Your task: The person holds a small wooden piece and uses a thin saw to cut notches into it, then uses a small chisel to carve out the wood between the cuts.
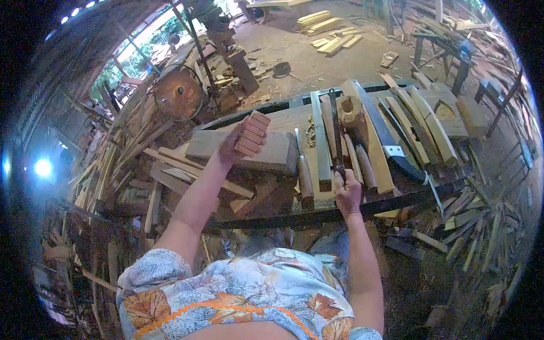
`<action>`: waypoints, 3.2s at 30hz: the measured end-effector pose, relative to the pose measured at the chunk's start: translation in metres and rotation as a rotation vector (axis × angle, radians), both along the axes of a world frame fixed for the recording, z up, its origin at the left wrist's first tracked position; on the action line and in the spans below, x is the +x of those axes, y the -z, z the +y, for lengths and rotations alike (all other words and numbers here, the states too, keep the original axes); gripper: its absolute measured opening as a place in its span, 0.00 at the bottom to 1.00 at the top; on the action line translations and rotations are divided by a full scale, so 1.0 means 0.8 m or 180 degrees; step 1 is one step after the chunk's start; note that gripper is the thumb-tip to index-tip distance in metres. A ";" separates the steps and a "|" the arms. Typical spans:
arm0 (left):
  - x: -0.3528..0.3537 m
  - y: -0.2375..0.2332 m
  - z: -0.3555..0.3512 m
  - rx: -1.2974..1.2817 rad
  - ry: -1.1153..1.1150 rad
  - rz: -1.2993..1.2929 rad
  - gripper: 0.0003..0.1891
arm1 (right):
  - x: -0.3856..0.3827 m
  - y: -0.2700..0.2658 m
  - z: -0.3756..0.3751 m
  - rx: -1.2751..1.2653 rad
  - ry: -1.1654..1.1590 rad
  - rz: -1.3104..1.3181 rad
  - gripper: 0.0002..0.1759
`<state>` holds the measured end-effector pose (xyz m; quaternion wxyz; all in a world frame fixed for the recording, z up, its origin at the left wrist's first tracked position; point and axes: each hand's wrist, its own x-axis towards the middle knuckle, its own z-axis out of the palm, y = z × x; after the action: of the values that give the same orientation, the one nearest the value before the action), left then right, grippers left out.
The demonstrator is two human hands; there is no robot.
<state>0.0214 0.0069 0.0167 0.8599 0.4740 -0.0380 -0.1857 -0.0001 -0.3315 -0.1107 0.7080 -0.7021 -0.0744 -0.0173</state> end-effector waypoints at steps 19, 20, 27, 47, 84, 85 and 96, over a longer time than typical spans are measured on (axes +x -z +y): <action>-0.050 -0.002 -0.041 0.0094 -0.0007 0.0049 0.29 | 0.009 0.020 -0.001 -0.0554 0.0165 -0.0454 0.09; -0.049 0.000 -0.041 0.0092 0.0002 0.0058 0.29 | 0.010 0.022 -0.001 -0.0562 0.0230 -0.0570 0.09; -0.043 -0.004 -0.041 0.0765 0.0090 -0.0160 0.25 | 0.016 0.033 0.000 -0.0614 0.0230 -0.0714 0.09; 0.010 0.005 -0.074 0.5814 -0.0395 -0.1306 0.34 | 0.004 0.009 0.001 -0.0499 0.0191 -0.0221 0.10; -0.027 0.066 -0.082 0.5351 -0.3390 -0.1926 0.14 | -0.019 -0.135 0.108 -0.3584 -0.0371 -0.0794 0.18; -0.027 0.066 -0.081 0.5361 -0.3364 -0.1907 0.14 | -0.019 -0.134 0.108 -0.3596 -0.0376 -0.0798 0.18; -0.024 0.070 -0.079 0.5356 -0.3544 -0.1960 0.15 | -0.085 -0.142 0.055 -0.3635 -0.0446 -0.0693 0.14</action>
<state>0.0025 -0.0562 -0.0389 0.1711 0.8950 0.1094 0.3971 -0.0678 -0.2873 0.0026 0.2052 -0.9600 -0.1906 0.0004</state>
